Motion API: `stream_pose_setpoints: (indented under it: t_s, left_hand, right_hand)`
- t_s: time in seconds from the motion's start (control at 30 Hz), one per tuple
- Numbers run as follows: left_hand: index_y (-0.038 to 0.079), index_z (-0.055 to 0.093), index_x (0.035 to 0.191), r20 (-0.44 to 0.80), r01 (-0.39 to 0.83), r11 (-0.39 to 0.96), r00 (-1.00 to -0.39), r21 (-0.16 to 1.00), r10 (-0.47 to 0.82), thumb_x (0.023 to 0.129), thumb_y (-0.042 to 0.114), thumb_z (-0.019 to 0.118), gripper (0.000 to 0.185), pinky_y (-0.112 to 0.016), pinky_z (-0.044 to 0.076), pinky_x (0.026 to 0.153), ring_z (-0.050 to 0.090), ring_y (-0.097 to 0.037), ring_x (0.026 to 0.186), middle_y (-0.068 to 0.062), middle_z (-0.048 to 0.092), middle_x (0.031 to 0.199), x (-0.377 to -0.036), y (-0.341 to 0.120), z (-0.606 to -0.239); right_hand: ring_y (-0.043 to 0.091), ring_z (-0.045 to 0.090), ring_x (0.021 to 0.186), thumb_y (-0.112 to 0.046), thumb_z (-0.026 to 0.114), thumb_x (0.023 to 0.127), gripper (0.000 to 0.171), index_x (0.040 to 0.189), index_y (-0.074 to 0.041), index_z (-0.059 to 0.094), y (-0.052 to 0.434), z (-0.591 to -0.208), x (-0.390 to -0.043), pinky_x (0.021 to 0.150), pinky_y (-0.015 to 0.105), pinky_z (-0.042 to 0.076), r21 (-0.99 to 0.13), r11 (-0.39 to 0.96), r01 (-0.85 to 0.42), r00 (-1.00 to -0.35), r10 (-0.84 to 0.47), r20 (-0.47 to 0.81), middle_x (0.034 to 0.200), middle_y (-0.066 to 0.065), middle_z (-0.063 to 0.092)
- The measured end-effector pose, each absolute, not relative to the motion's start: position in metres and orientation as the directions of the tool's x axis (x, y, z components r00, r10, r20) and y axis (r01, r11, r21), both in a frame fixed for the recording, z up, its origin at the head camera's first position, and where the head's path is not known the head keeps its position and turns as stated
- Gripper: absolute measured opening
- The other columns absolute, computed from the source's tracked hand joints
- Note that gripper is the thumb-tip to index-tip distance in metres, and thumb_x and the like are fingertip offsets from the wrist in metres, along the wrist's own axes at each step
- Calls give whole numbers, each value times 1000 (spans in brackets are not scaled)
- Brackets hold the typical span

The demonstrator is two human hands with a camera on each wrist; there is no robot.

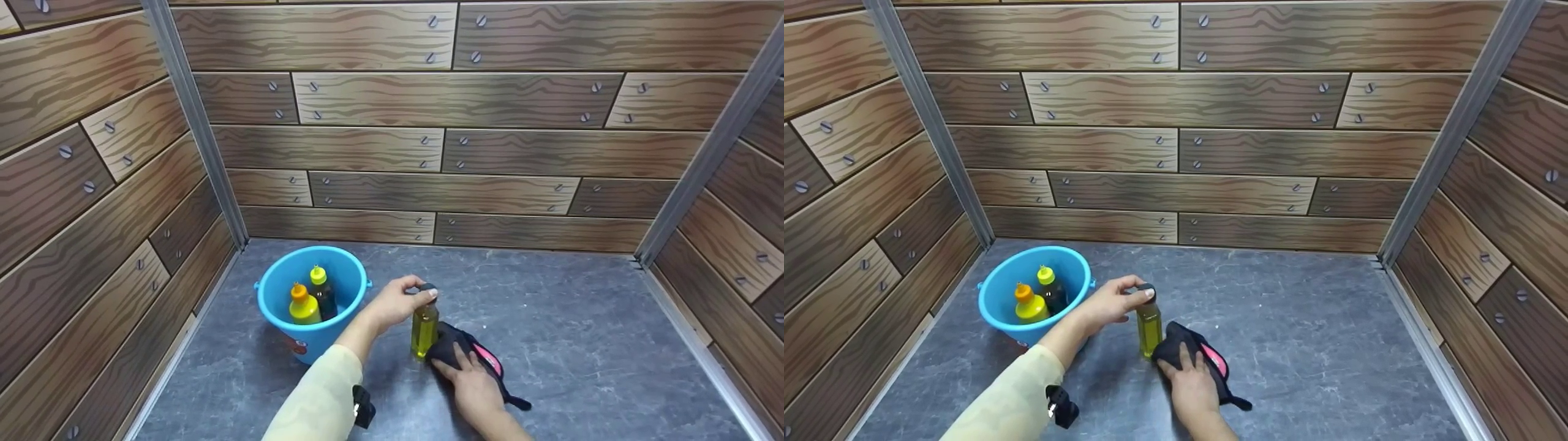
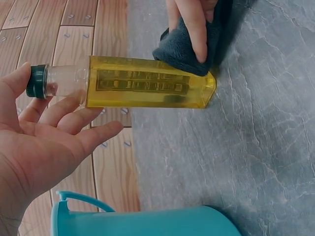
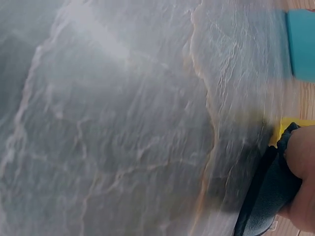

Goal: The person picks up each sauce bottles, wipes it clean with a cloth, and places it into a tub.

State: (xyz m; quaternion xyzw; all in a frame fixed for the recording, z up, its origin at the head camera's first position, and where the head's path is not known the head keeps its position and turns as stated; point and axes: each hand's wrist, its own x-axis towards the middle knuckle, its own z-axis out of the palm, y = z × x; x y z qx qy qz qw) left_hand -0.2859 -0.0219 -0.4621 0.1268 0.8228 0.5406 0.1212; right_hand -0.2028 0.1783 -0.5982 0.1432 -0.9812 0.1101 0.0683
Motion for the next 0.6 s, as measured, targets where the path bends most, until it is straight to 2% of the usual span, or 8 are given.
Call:
stream_pose_setpoints:
  t_s: [0.17,0.3,0.47,0.6]
  left_hand:
    - [19,71,112,-75,73,372,-927,925,367,107,41,66,23,-54,50,97,62,-25,106,-4,69,112,-287,-21,-462]
    - [20,71,114,-100,54,358,-912,932,398,108,38,63,20,-58,47,104,61,-26,110,-4,68,113,-287,-22,-461]
    - [19,73,121,-108,60,359,-897,931,430,110,34,60,23,-60,43,111,60,-27,119,-4,68,120,-287,-22,-459]
    - [17,71,131,-124,53,371,-891,927,437,111,33,59,29,-59,41,115,57,-30,130,-6,67,130,-289,-22,-457]
  right_hand:
    - [57,55,132,3,65,93,60,138,-35,72,191,-597,-202,90,70,54,-234,941,-243,-966,-213,147,157,22,51]
    - [58,54,132,7,66,90,66,141,-34,70,201,-597,-200,90,70,54,-281,937,-208,-975,-175,140,158,24,49]
    - [58,56,129,8,65,88,67,140,-33,71,212,-596,-197,92,68,54,-304,933,-194,-975,-149,164,156,25,51]
    - [57,56,131,6,64,91,63,140,-32,70,217,-596,-196,93,68,54,-311,933,-183,-977,-138,161,157,25,50]
